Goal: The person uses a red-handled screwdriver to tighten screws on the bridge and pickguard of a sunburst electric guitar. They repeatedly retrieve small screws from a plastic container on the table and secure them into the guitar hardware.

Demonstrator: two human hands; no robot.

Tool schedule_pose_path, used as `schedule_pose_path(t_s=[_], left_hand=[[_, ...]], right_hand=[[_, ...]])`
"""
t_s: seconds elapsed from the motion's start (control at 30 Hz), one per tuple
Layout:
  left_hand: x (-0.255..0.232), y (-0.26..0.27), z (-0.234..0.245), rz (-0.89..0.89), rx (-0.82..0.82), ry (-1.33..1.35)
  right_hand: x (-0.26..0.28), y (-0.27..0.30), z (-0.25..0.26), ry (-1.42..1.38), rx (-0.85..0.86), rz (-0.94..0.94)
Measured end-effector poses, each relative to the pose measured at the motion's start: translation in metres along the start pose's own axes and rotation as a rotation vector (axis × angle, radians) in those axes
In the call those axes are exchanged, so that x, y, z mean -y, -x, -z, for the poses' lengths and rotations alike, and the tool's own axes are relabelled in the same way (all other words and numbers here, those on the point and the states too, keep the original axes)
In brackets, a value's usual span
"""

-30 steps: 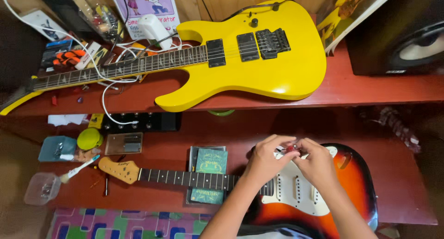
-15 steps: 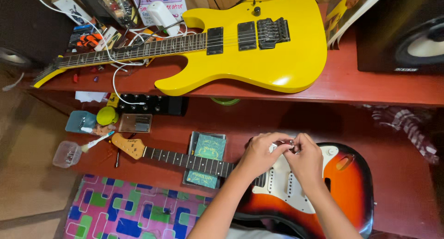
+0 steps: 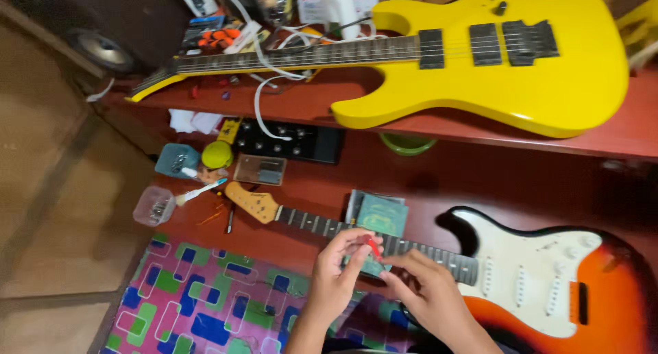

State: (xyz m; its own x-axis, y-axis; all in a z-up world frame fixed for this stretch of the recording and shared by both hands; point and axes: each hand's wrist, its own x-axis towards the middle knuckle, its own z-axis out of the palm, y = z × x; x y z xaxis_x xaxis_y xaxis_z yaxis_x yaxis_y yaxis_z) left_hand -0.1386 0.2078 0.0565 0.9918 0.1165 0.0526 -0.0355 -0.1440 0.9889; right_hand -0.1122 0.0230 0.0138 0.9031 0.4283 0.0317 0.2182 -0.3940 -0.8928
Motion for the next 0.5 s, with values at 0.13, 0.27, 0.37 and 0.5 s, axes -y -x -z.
schedule_pose_path(t_s=[0.13,0.27,0.37,0.5], left_hand=[[0.063,0.034,0.096,0.126,-0.126,0.175],[0.111,0.063,0.184,0.261,-0.182,0.240],[0.128,0.082,0.228,0.352,-0.249,0.254],[0.150,0.080,0.278,0.347,-0.317,0.348]], right_hand=[[0.033,-0.030,-0.109,0.073,0.114,0.012],[0.064,-0.047,-0.217,0.040,0.247,-0.246],[0.072,-0.045,-0.279,-0.005,0.204,-0.120],[0.073,-0.059,-0.344,-0.041,0.143,-0.220]])
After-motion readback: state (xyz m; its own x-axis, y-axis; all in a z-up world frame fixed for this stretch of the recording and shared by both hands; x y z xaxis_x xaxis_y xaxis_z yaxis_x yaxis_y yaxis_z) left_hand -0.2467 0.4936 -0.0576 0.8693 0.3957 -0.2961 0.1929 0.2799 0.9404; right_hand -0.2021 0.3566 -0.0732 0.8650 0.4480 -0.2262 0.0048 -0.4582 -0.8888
